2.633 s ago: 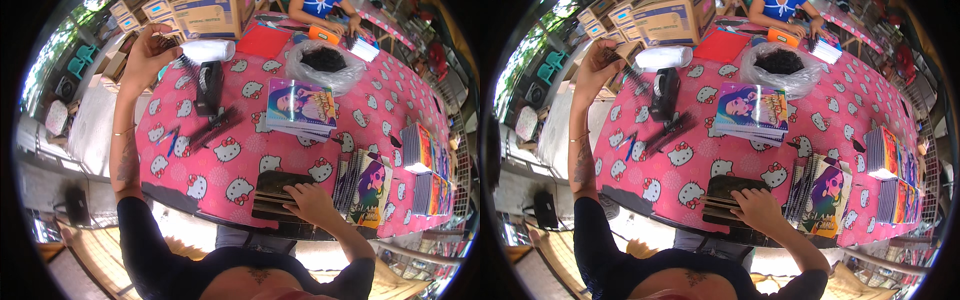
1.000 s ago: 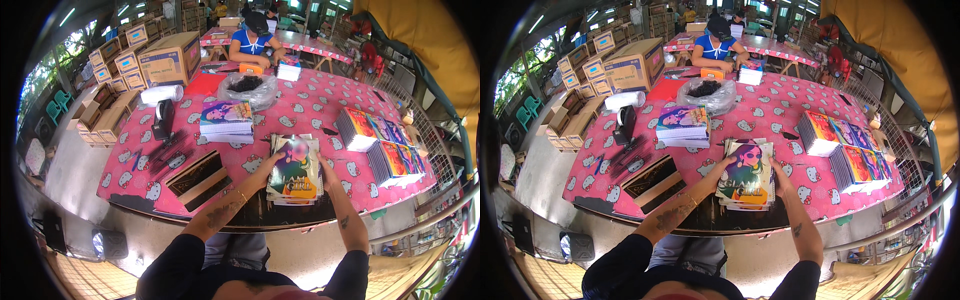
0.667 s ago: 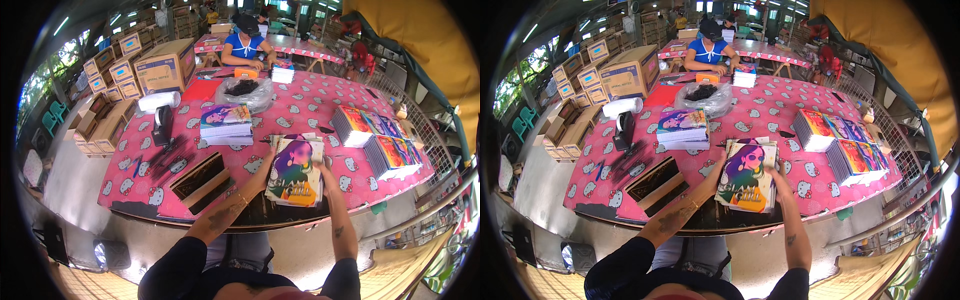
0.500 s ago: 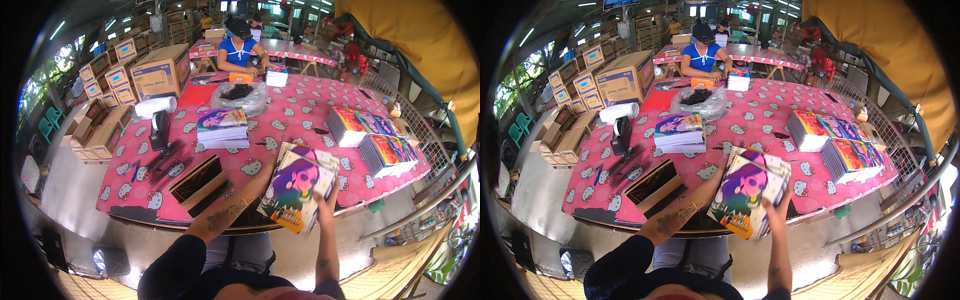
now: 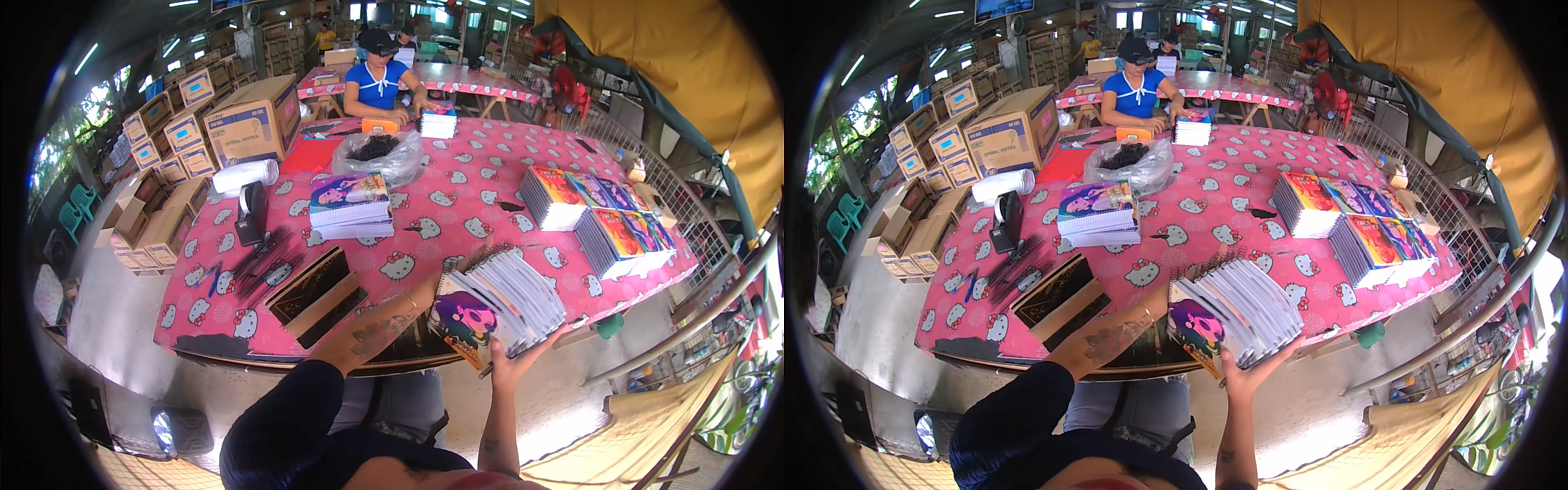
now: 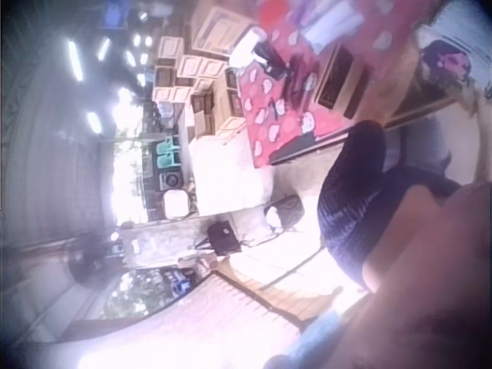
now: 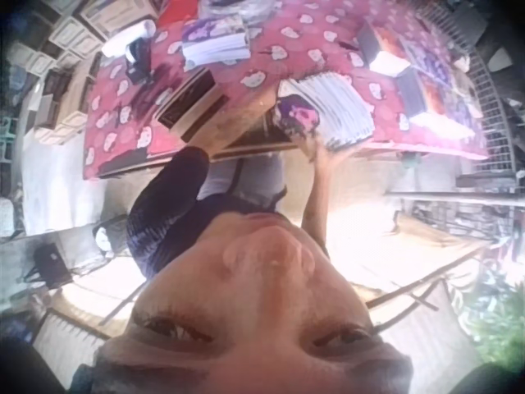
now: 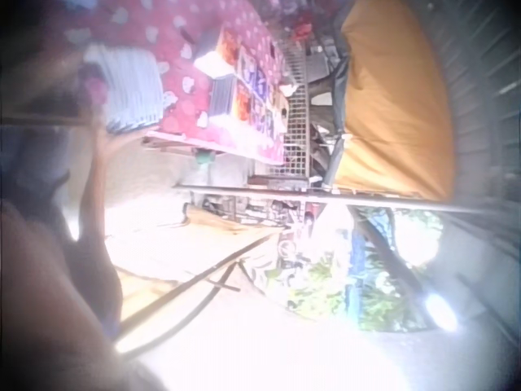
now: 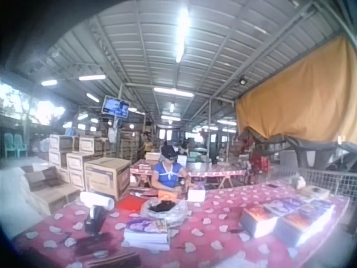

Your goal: The person assembles spiral notebooks by inserting plastic coils into the holes of stacks of paper and covers, then stacking the finished items.

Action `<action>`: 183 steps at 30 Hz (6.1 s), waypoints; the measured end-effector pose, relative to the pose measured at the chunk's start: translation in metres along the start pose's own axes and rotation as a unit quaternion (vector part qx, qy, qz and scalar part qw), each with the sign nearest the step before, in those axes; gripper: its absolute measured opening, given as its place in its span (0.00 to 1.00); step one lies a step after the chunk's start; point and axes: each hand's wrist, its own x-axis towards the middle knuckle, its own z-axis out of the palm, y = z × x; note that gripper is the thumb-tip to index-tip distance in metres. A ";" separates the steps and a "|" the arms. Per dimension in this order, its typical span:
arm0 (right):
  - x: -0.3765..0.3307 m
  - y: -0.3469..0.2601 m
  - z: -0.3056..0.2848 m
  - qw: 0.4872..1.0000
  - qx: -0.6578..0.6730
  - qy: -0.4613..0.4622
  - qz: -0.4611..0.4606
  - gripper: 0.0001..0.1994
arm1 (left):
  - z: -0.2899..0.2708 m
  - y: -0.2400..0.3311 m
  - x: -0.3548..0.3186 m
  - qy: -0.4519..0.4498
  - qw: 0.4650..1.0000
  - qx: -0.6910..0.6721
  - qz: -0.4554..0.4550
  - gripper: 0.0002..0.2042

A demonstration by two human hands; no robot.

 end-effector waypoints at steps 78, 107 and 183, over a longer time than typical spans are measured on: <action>0.203 0.112 0.099 0.694 0.097 -0.443 0.559 0.38 | -0.029 -0.022 0.054 0.245 0.967 0.034 0.065 0.36; 0.222 0.138 0.125 0.638 0.009 -0.582 0.504 0.31 | -0.014 -0.052 0.057 0.458 0.873 0.100 0.130 0.42; 0.256 0.333 0.153 0.947 -0.194 -0.114 0.229 0.24 | -0.023 0.135 0.272 0.096 0.608 0.782 0.102 0.17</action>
